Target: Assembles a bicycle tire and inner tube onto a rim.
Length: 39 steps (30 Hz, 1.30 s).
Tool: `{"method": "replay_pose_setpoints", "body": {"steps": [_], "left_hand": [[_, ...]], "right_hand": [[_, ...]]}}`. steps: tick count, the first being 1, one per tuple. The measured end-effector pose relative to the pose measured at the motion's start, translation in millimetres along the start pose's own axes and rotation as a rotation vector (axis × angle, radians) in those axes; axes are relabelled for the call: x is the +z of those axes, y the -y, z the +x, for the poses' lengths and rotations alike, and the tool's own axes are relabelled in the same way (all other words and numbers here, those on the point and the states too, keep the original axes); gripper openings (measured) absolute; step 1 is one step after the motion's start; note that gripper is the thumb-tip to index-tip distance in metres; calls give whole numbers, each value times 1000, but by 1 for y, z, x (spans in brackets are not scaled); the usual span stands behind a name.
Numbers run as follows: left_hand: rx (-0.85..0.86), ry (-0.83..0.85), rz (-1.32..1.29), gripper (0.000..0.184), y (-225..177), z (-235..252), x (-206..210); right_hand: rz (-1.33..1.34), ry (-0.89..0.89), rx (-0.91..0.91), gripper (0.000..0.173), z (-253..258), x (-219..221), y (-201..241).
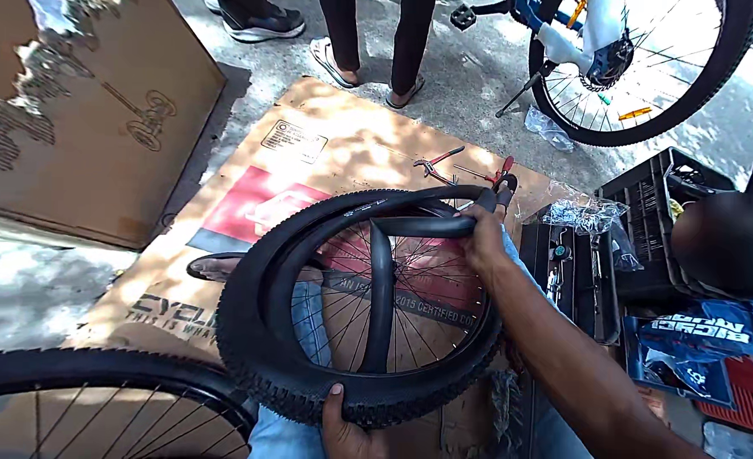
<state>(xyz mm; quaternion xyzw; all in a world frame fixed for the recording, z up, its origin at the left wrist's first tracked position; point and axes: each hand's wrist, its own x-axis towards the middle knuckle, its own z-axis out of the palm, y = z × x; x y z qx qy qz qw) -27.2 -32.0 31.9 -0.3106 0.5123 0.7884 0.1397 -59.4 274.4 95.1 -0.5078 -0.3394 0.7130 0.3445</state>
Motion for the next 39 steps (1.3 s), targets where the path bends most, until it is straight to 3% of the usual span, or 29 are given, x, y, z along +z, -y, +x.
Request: {"method": "replay_pose_setpoints", "body": {"steps": [2, 4, 5, 7, 9, 13, 15, 18, 20, 22, 25, 28, 31, 34, 35, 38, 39], "left_hand": [[5, 6, -13, 16, -1, 1, -1], [3, 31, -15, 16, -2, 0, -2], [3, 42, -14, 16, -2, 1, -1], [3, 54, -10, 18, 3, 6, 2], [-11, 64, 7, 23, 12, 13, 6], [-57, 82, 3, 27, 27, 21, 27], [-53, 115, -4, 26, 32, 29, 36], [-47, 166, 23, 27, 41, 53, 33], [-52, 158, 71, 25, 43, 65, 20], [-49, 167, 124, 23, 36, 89, 21], [-16, 197, 205, 27, 10, 135, 23], [78, 239, 260, 32, -40, 165, 42], [148, 277, 307, 35, -58, 160, 45], [95, 265, 355, 29, -47, 158, 32], [57, 253, 366, 27, -36, 162, 22], [10, 235, 373, 26, -8, 191, 1], [13, 240, 370, 28, -7, 200, 2]], "right_hand": [[100, 234, -144, 11, -11, -26, 59], [33, 429, -178, 25, -11, -63, 119], [-154, 462, -210, 36, -5, -83, 141], [-695, 348, -325, 62, 25, -118, 158], [-1046, 107, -283, 96, 51, -148, 135], [-999, -172, -65, 87, 25, -184, 19], [-938, -288, -48, 97, -1, -190, -46], [-789, -309, 9, 114, -19, -177, -97], [-661, -332, 138, 103, -18, -170, -115], [-403, -372, 358, 74, -3, -158, -126], [-92, -197, 567, 48, -2, -150, -155], [30, -189, 492, 51, -29, -114, -184], [67, -296, 468, 53, -56, -100, -199], [16, -289, 435, 55, -66, -117, -209], [-37, -274, 403, 61, -67, -129, -212], [-347, -311, 212, 98, -51, -159, -211], [-454, -308, 210, 97, -36, -166, -203]]}}
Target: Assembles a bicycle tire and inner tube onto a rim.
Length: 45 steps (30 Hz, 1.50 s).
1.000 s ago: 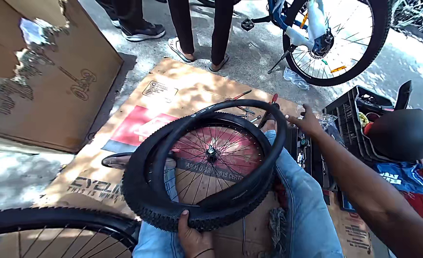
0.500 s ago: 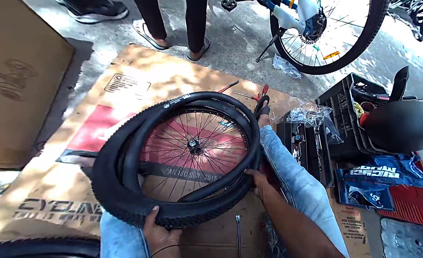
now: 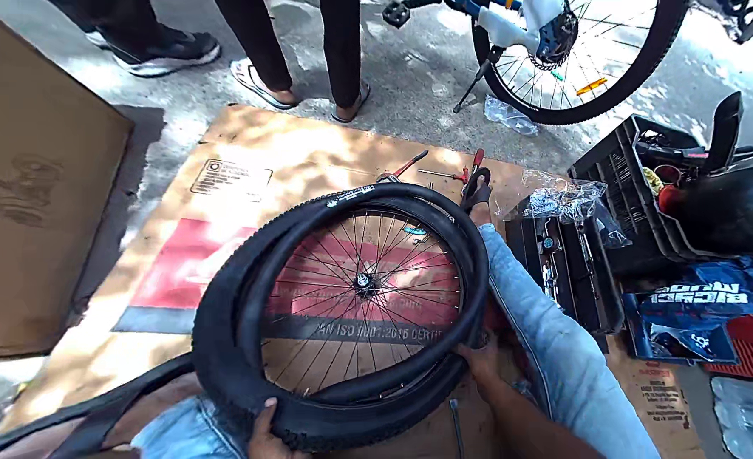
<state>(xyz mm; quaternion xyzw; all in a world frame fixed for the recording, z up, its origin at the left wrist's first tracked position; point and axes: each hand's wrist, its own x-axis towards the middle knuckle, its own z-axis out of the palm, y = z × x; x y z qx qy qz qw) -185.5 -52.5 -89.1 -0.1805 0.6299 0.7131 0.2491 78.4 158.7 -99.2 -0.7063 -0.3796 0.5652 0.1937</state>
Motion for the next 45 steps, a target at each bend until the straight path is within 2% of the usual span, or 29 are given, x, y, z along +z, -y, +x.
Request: {"method": "replay_pose_setpoints", "body": {"steps": [3, 4, 6, 8, 11, 13, 16, 19, 20, 22, 24, 26, 27, 29, 30, 31, 33, 35, 37, 39, 42, 45], "left_hand": [[-50, 1, 84, 35, -19, 20, -6], [-61, -9, 104, 32, -25, 30, -5], [-50, -12, 105, 26, -30, 42, -3], [-18, 22, 109, 21, -31, 52, -6], [12, 67, 84, 17, -32, 64, -8], [42, 54, 68, 19, -36, 67, -4], [201, 38, 22, 30, -40, 61, -10], [217, 55, -10, 32, -37, 32, -16], [187, 86, 38, 35, -29, 13, -14], [60, 44, 99, 38, -2, -31, -7], [-83, -19, 65, 46, 39, -67, -6], [-136, -91, -12, 48, 67, -80, -1], [-124, -115, -37, 47, 70, -77, 1], [-95, -161, -35, 44, 68, -69, 2], [-88, -179, -21, 43, 65, -65, 3], [-83, -188, 0, 42, 62, -59, 6], [-88, -201, 59, 39, 54, -53, 4], [-113, -196, 120, 36, 43, -48, 4], [-128, -170, 154, 35, 33, -38, 2], [-135, -165, 162, 33, 33, -30, -3], [-113, -150, 179, 30, 23, -16, -8], [49, -111, 175, 24, 14, -3, -15]], "right_hand": [[-282, -9, 149, 45, 37, 1, 23], [-300, -33, 162, 40, 48, 7, 24], [-222, -71, 121, 46, 59, 16, 21], [-55, -34, 93, 48, 59, 14, 11], [361, 147, 193, 31, 48, 6, -1], [530, 231, 292, 16, 43, 7, -7], [583, 172, 336, 23, 42, 9, -11], [645, 92, 350, 27, 33, 18, -21], [667, 69, 352, 28, 26, 24, -28], [685, 16, 365, 30, -1, 41, -41], [652, -14, 391, 32, -38, 60, -47], [514, -17, 340, 36, -65, 70, -46], [384, -45, 234, 50, -72, 72, -44], [23, -129, -26, 107, -61, 62, -33], [-148, -167, -116, 121, -44, 54, -17], [-293, -181, -165, 123, -23, 47, 4], [-471, -120, -158, 111, 25, 34, 47], [-511, -59, -119, 76, 75, 29, 81], [-425, 74, 11, 49, 113, 30, 94], [-300, 148, 75, 40, 122, 27, 83], [-11, 249, 191, 38, 108, 18, 51], [256, 290, 315, 24, 91, 10, 14]]}}
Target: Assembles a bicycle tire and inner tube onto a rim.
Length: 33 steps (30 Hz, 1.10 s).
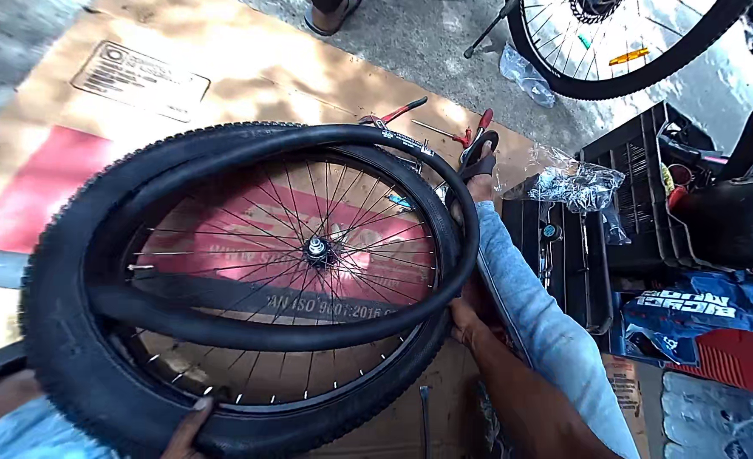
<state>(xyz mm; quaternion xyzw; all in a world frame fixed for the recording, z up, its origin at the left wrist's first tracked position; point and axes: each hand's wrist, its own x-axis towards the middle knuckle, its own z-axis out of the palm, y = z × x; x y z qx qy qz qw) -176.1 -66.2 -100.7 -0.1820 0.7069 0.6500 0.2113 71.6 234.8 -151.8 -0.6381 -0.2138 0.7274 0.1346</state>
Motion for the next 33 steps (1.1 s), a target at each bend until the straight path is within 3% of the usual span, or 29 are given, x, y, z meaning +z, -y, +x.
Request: {"method": "replay_pose_setpoints", "body": {"steps": [2, 5, 7, 8, 11, 12, 14, 17, 19, 22, 24, 30, 33], "left_hand": [[92, 25, -56, 29, 3, -4, -3], [-33, 99, -275, 26, 28, -53, 11], [-86, 127, -383, 26, 56, -72, 18], [-85, 81, -344, 24, 58, -72, 22], [-98, -61, -166, 24, 40, -64, 24], [-101, -76, -130, 24, 33, -58, 22], [-89, -75, -97, 19, 25, -40, 14], [-85, -21, -83, 13, 18, -31, 13], [-88, -15, -73, 13, 16, -28, 13], [-54, -39, -17, 18, 14, -4, 13], [-75, -45, 14, 15, 13, 4, 10], [-72, -26, -44, 12, 2, 7, 13], [-56, 20, -63, 16, 1, 12, 12]], "right_hand": [[81, -20, -25, 22, -9, 3, -8], [113, -99, -126, 22, -26, 15, -20], [-35, -221, -238, 28, -41, 25, -23], [-197, -304, -308, 36, -47, 30, -18], [-824, -415, -467, 96, -52, 23, 22], [-951, -379, -523, 101, -44, 21, 40], [-1059, -228, -548, 96, -13, 26, 76], [-1075, -255, -378, 59, 14, 47, 110], [-940, -218, -269, 43, 24, 40, 107], [-561, -78, -174, 45, 29, 19, 84], [-453, -94, -143, 47, 28, 8, 65], [-609, -46, -203, 40, 16, 15, 77], [-519, 22, -196, 40, 13, 12, 77]]}}
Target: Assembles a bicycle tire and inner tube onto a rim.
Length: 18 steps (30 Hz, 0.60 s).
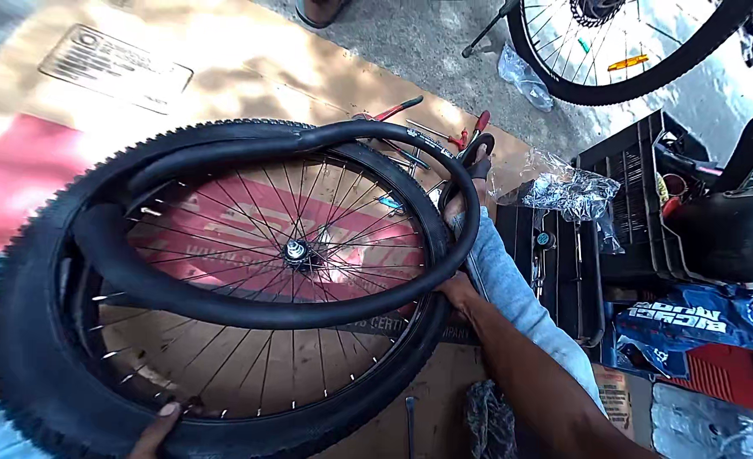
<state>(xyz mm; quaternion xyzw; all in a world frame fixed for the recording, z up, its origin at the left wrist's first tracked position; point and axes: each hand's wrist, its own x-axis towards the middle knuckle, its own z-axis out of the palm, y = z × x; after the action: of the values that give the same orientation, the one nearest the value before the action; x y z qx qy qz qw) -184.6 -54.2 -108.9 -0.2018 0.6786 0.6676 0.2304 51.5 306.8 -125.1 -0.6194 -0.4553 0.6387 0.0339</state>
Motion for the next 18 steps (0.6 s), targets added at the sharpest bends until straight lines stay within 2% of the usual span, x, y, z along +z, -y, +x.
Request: {"method": "replay_pose_setpoints", "body": {"steps": [4, 6, 11, 15, 18], "left_hand": [[67, 25, -47, 18, -9, 3, 0], [98, 49, -46, 15, -22, -2, 6], [224, 13, -205, 29, -27, -11, 15], [228, 53, -89, 22, -95, -43, 79], [285, -135, 47, 24, -139, -75, 136]], "right_hand": [[256, 124, 1, 51, 1, -1, -28], [344, 176, 28, 47, -6, -2, -38], [439, 168, 3, 48, -26, 8, -32], [490, -75, 32, 49, -24, 45, -31], [512, -168, 135, 61, -41, 87, -55]]}}
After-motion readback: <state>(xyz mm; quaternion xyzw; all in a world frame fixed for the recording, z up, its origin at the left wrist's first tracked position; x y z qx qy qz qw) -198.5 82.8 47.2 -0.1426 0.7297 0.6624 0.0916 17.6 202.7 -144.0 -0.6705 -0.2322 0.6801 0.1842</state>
